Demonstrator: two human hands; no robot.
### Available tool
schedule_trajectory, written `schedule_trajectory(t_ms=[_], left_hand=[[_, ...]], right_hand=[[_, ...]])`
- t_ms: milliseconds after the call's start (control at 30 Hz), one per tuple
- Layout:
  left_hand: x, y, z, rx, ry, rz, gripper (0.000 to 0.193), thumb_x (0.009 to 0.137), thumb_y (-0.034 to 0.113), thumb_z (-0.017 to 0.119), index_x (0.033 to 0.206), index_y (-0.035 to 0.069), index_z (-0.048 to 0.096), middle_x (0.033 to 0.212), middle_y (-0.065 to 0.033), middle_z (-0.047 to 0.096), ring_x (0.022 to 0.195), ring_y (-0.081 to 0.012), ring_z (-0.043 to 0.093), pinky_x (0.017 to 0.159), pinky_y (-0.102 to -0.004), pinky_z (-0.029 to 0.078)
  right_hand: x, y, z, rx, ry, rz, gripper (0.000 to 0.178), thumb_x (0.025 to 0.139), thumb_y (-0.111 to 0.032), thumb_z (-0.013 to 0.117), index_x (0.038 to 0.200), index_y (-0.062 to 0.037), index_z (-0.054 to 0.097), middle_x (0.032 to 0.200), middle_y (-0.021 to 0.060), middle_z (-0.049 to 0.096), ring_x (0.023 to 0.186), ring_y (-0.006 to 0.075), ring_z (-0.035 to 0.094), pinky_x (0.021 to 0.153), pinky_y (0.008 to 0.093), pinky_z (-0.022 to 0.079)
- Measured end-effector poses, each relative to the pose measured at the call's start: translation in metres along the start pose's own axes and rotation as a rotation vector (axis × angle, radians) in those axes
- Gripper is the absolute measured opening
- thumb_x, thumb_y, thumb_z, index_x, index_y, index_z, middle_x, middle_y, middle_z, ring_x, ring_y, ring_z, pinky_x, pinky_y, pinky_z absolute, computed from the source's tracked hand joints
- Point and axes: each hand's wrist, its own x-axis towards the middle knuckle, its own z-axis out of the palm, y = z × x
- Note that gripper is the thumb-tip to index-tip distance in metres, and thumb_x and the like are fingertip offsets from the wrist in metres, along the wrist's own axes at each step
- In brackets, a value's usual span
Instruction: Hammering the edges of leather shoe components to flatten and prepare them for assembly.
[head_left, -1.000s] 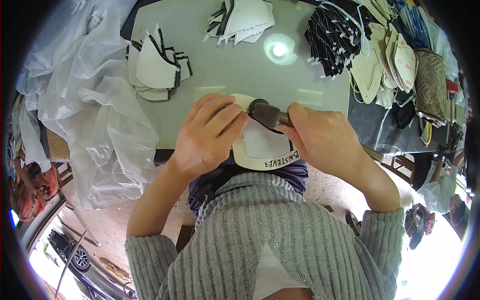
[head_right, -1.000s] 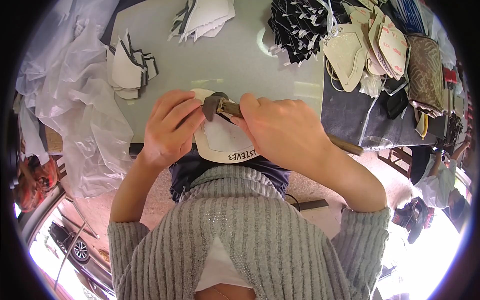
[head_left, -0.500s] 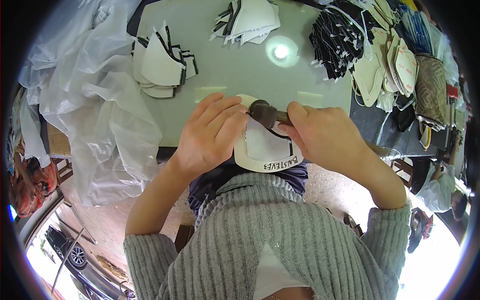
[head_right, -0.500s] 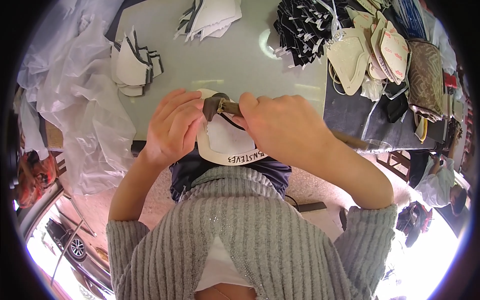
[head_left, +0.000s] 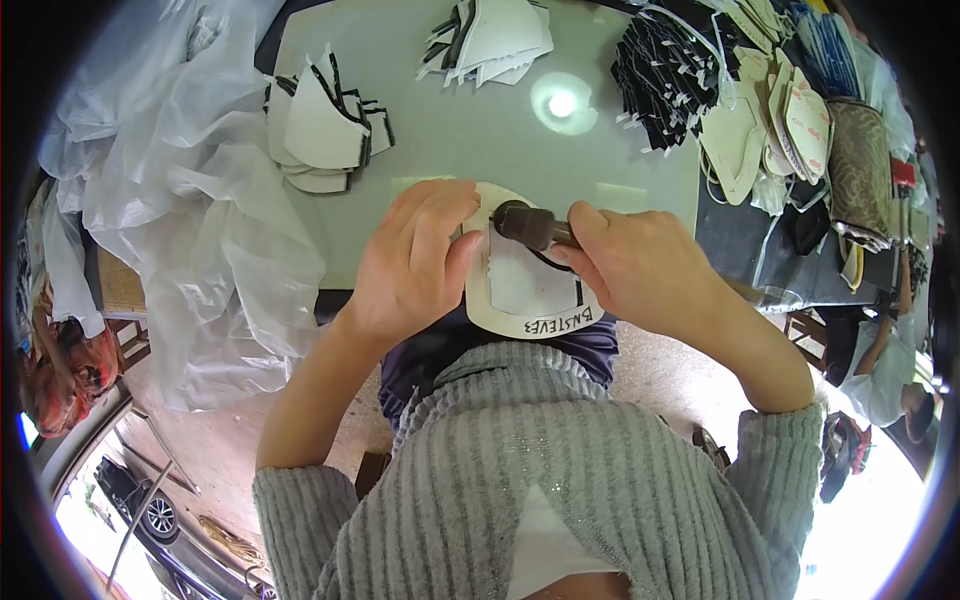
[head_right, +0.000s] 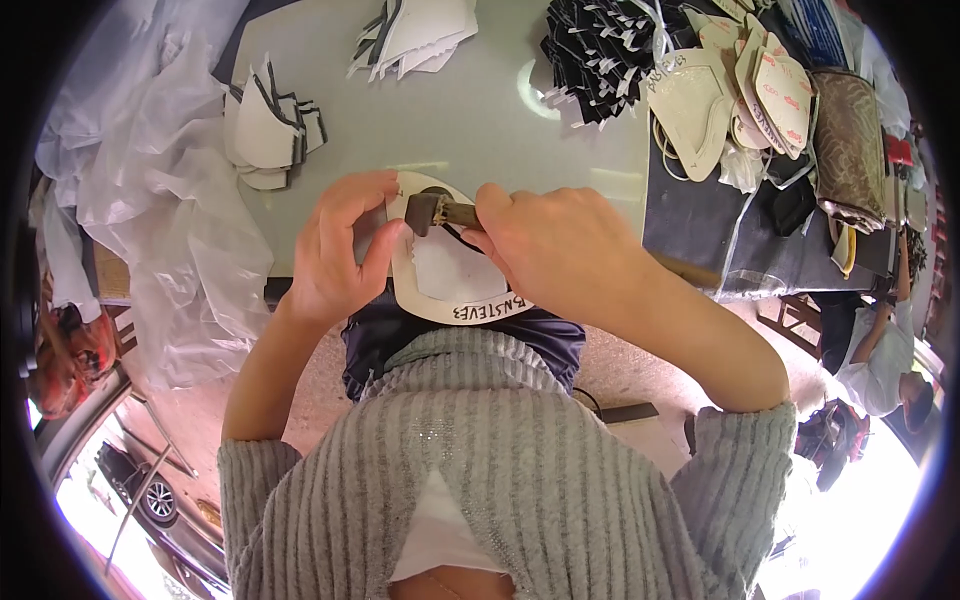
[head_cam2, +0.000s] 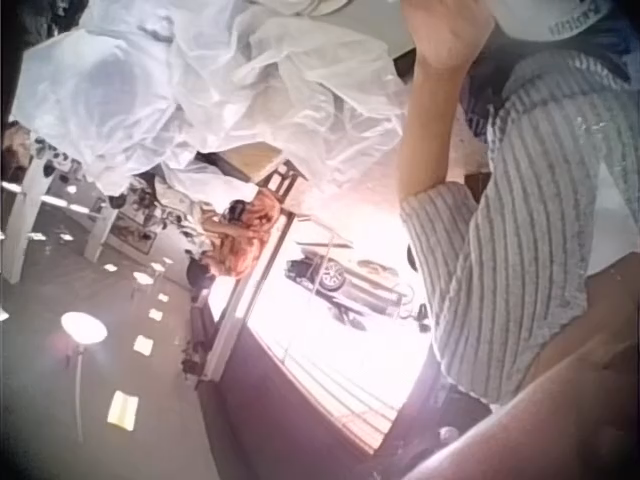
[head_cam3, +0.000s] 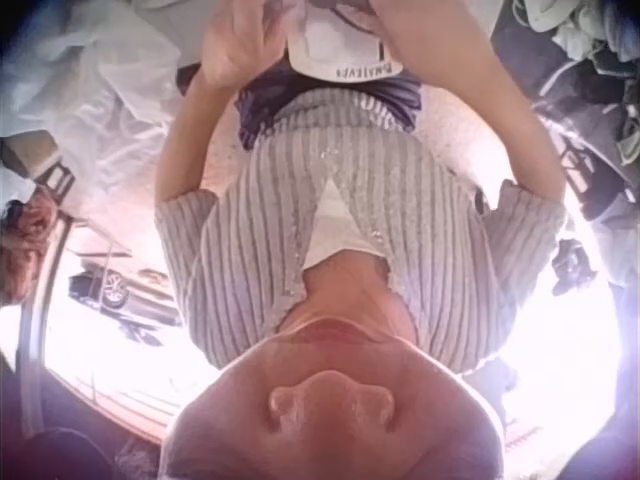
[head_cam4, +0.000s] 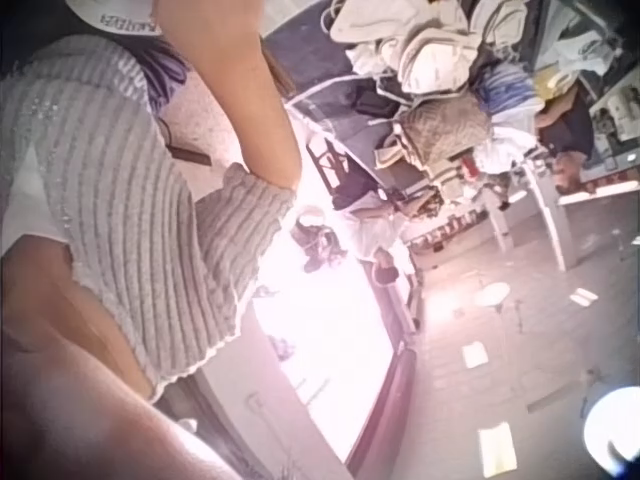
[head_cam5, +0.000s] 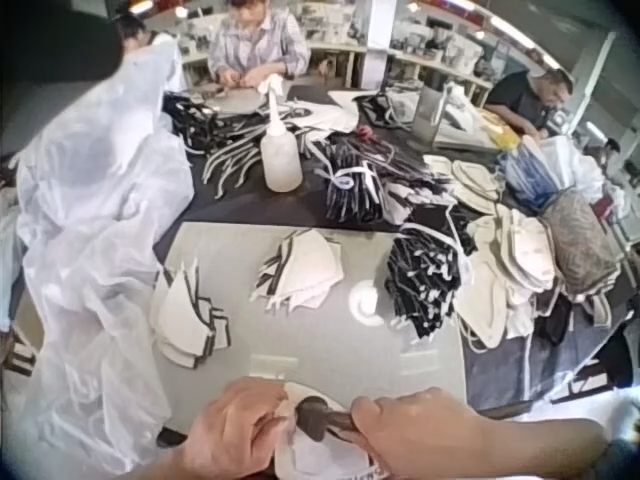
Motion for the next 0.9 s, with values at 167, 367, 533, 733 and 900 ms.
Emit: schedule_trajectory(t_ms=[167, 367, 533, 733, 900], left_hand=[[-0.002, 0.002, -0.002, 0.009, 0.003, -0.014, 0.04, 0.076, -0.006, 0.072, 0.112, -0.001, 0.054, 0.106, -0.0171, 0.065, 0.094, -0.0372, 0.065, 0.083, -0.0432, 0.054], [-0.002, -0.004, -0.003, 0.01, -0.068, 0.007, 0.036, 0.083, -0.008, 0.068, 0.115, -0.002, 0.053, 0.11, -0.0173, 0.066, 0.098, -0.0334, 0.066, 0.081, -0.037, 0.056], [0.005, -0.003, -0.002, 0.02, -0.076, 0.004, 0.032, 0.085, -0.007, 0.067, 0.114, -0.001, 0.055, 0.111, -0.017, 0.067, 0.099, -0.0335, 0.066, 0.081, -0.0367, 0.056], [0.018, -0.004, -0.011, 0.065, -0.135, -0.061, 0.028, 0.086, -0.003, 0.066, 0.113, 0.002, 0.062, 0.113, -0.0144, 0.067, 0.106, -0.0364, 0.064, 0.086, -0.04, 0.053], [0.007, 0.024, -0.009, 0.208, -0.059, -0.063, 0.029, 0.084, 0.017, 0.073, 0.109, 0.003, 0.068, 0.116, -0.0115, 0.066, 0.117, -0.0367, 0.058, 0.096, -0.0489, 0.046]], right_hand=[[-0.003, -0.001, -0.013, 0.169, 0.232, -0.033, 0.03, 0.096, -0.028, 0.061, 0.086, -0.0017, 0.05, 0.066, 0.0135, 0.063, 0.057, 0.0339, 0.063, 0.051, 0.0439, 0.049], [-0.04, 0.001, -0.002, 0.072, 0.014, 0.012, 0.028, 0.094, -0.026, 0.064, 0.087, -0.0035, 0.049, 0.064, 0.0108, 0.058, 0.055, 0.0314, 0.061, 0.048, 0.0411, 0.048], [-0.065, 0.002, 0.015, 0.059, -0.01, 0.034, 0.027, 0.093, -0.024, 0.066, 0.086, -0.0032, 0.05, 0.066, 0.0106, 0.057, 0.056, 0.0295, 0.062, 0.047, 0.039, 0.048], [-0.069, 0.0, 0.023, 0.097, 0.155, 0.0, 0.027, 0.093, -0.023, 0.067, 0.087, -0.0022, 0.05, 0.063, 0.0114, 0.059, 0.052, 0.0301, 0.061, 0.047, 0.0381, 0.048], [-0.068, 0.009, 0.022, 0.305, 0.195, 0.075, 0.025, 0.098, -0.022, 0.061, 0.09, -0.0003, 0.051, 0.066, 0.0111, 0.061, 0.052, 0.0241, 0.063, 0.046, 0.0337, 0.047]])
